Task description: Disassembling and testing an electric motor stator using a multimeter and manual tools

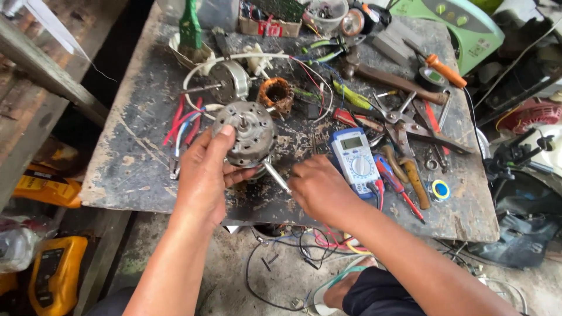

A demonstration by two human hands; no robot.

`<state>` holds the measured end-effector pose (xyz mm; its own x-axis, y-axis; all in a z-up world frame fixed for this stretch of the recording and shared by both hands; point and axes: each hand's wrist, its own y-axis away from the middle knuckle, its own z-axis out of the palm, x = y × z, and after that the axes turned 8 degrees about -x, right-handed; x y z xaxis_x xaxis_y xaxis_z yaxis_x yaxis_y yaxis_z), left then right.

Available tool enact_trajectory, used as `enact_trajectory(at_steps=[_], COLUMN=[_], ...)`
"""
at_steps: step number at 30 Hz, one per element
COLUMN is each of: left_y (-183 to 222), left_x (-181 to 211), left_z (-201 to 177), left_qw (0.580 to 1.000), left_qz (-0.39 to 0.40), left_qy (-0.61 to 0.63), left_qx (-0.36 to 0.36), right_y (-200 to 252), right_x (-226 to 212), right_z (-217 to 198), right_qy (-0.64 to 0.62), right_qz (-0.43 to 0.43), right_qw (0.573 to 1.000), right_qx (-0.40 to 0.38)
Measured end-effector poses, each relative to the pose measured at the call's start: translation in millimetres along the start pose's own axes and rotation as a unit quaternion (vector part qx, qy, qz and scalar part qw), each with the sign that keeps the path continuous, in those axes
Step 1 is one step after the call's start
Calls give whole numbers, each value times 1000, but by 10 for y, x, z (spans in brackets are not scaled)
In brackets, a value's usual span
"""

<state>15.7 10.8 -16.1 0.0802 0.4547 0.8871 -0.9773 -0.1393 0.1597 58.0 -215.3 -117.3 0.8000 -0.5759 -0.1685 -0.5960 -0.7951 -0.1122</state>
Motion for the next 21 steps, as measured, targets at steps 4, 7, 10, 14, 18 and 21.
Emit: enact_trajectory(at_steps=[4, 7, 10, 14, 18, 21], left_y=[-12, -39, -60, -65, -26, -6], left_x=[6, -10, 25, 197, 422, 426], left_z=[-20, -20, -13, -7, 90, 111], left_qw=[1000, 1000, 1000, 998, 992, 994], left_qz=[-9, 2, 2, -27, -83, -62], left_qy=[0, 10, 26, 56, 87, 71], left_qx=[-5, -4, -4, -16, 44, 52], right_y=[-5, -43, -40, 24, -71, -292], right_x=[-55, -114, -178, -116, -217, -291], right_z=[-93, -214, -257, -125, -202, -314], right_qy=[-11, -35, -5, 32, 21, -80], right_qz=[40, 74, 98, 96, 143, 115], right_qw=[999, 995, 992, 994, 989, 987], right_qx=[-35, -50, -84, -42, 16, 77])
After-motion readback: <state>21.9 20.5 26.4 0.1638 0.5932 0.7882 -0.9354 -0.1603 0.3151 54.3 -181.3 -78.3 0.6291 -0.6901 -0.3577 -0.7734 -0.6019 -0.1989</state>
